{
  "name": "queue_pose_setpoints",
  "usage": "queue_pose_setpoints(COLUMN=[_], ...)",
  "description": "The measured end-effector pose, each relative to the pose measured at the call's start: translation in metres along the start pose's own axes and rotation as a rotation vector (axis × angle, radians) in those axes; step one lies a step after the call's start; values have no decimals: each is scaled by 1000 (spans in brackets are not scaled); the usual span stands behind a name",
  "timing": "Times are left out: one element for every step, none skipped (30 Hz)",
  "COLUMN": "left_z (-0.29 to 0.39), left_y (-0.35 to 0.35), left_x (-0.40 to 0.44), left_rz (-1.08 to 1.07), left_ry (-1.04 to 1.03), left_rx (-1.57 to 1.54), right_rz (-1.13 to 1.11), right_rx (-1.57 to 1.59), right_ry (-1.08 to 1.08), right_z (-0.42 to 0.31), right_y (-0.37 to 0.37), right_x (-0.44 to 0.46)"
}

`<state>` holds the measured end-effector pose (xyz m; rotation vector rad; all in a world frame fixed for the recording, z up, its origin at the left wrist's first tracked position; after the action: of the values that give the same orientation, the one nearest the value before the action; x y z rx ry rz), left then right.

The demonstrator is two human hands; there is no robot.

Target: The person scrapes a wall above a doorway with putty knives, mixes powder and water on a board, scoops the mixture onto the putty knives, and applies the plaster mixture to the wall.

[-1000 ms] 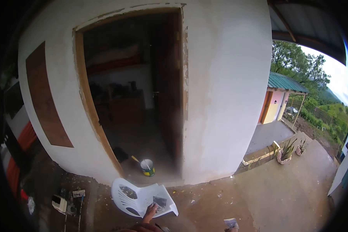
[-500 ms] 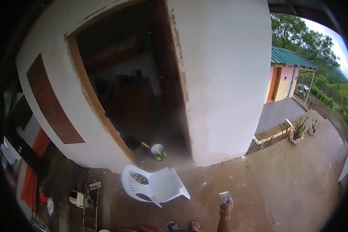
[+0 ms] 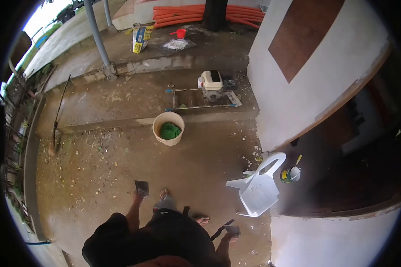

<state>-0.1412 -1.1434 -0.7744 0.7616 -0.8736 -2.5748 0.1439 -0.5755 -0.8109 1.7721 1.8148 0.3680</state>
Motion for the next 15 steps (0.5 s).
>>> queue_pose_setpoints(left_z=[-40,-63,-73,-90,-111,-122,-106,-96,-87,-81,-59,-40,-18,3,23], left_y=[15,29,48,62,76,87,101,104,106,108,115,121,121,119,116], left_x=[13,28,26,32,36,43,51,70,89,106,117,127,140,149,157], left_rz=[58,102,146,166,178,193,155,174,199,243,241,214,180,148,179], left_ry=[89,157,251,299,352,395,384,369,355,351,264,274,279,273,293], left_rx=[-16,-20,-103,-103,-88,-83,-78,-83,-95,-115,14,-49,-114,-178,-204], right_rz=[-51,-85,-114,-190,-260,-264,-267,-270,-317,-387,-448,-386,-314,-240,-277], right_rx=[-73,98,260,123,-8,-85,-162,-239,-187,-46,92,55,20,-3,-89], right_ry=[4,88,170,228,296,309,322,336,267,192,109,174,241,303,265], right_z=[-17,-53,-86,-134,-183,-233,-283,-334,-328,-311,-287,-278,-275,-271,-258], right_y=[-25,-56,-81,-89,-97,-96,-95,-94,-109,-133,-158,-168,-174,-181,-185], right_x=[-3,-18,-32,-56,-80,-117,-154,-191,-184,-168,-149,-149,-147,-145,-134])
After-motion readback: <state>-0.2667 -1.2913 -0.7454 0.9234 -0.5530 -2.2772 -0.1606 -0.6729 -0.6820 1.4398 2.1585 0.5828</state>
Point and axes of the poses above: each hand's wrist, its own x-axis towards the middle knuckle, its own y-axis out of the back of the hand, z = x × y, the point moved 2 cm from there along x, towards the middle knuckle, and after that the axes turned 3 degrees about z, right-handed, at the moved point
